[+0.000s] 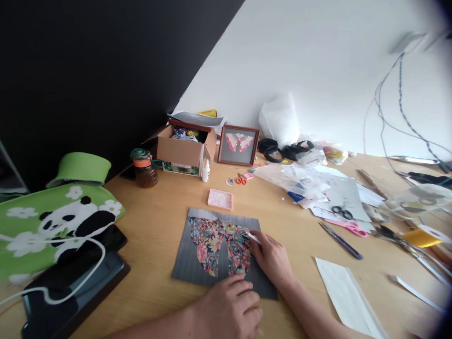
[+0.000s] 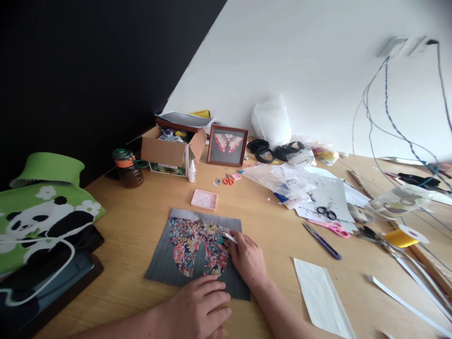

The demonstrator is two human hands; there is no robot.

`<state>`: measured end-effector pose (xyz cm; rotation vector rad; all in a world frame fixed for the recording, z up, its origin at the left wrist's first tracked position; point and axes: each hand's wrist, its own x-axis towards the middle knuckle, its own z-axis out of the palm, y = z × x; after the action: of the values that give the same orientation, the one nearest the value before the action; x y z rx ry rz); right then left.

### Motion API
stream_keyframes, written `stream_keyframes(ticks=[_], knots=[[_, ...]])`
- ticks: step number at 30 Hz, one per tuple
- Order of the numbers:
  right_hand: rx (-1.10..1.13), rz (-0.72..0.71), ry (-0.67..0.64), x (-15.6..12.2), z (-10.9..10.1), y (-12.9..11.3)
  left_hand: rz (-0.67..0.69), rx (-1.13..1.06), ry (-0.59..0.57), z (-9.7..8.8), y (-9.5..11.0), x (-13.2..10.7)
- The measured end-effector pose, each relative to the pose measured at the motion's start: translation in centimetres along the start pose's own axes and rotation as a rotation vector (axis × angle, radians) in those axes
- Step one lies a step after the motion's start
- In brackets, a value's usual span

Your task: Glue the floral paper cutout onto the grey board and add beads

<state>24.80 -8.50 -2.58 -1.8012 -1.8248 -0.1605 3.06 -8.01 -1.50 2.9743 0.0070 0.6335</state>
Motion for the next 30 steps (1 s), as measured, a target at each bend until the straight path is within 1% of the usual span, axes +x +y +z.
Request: stream_keyframes(ticks=[2,4,7,9,11,12,13,15,17,18,19,20,21,22,23,24,25,27,30], knots=[[0.013,0.001,0.033,-0.1,0.2,-0.1,-0.034,-0.021,-0.009,-0.6,0.0,0.0],[0.032,0.010,0.055,0.2,0.2,-0.3,-0.074,-0.051,0.011,-0.9,0.0,-0.1],[0.067,0.029,0.056,0.4,0.0,-0.4,-0.108,-0.123,0.063,-0.6,0.2,-0.1],[0.086,0.066,0.053,0.3,-0.1,-0.4,-0.111,-0.173,0.136,-0.4,0.5,0.2],[0.102,0.117,0.053,0.1,-0.1,-0.2,-0.099,-0.212,0.243,-1.0,0.6,0.9],[0.115,0.145,0.054,0.1,-0.1,-0.2,-0.097,-0.230,0.301,-1.8,0.6,1.4],[0.130,0.169,0.053,0.1,-0.1,-0.1,-0.105,-0.247,0.334,-3.0,0.4,2.0],[0.169,0.204,0.049,0.1,0.0,0.0,-0.212,-0.304,0.352,-6.4,-0.4,3.5],[0.206,0.224,0.048,0.2,0.0,0.0,-0.389,-0.455,0.428,-10.2,-2.0,5.0],[0.222,0.232,0.051,0.3,0.0,0.1,-0.494,-0.578,0.513,-12.0,-3.0,5.7],[0.234,0.241,0.057,0.3,0.0,0.1,-0.602,-0.708,0.658,-13.5,-4.0,6.4],[0.245,0.251,0.062,0.4,0.0,0.1,-0.657,-0.827,0.840,-14.8,-5.0,7.1],[0.253,0.258,0.064,0.4,0.0,0.1,-0.639,-0.930,1.028,-15.7,-5.9,7.7],[0.260,0.265,0.064,0.3,-0.1,0.1,-0.612,-1.007,1.170,-16.4,-6.6,8.2],[0.268,0.268,0.061,0.3,-0.1,0.1,-0.585,-1.047,1.269,-16.9,-7.1,8.6],[0.276,0.273,0.056,0.2,-0.1,0.1,-0.560,-1.070,1.330,-17.2,-7.3,8.9],[0.285,0.280,0.052,0.1,-0.1,0.1,-0.542,-1.073,1.366,-17.5,-7.2,9.1],[0.307,0.305,0.059,0.0,-0.3,0.0,-0.519,-1.034,1.378,-17.9,-6.6,9.0],[0.351,0.342,0.050,0.5,-0.7,-0.3,-0.529,-0.931,1.347,-18.6,-5.1,7.1]])
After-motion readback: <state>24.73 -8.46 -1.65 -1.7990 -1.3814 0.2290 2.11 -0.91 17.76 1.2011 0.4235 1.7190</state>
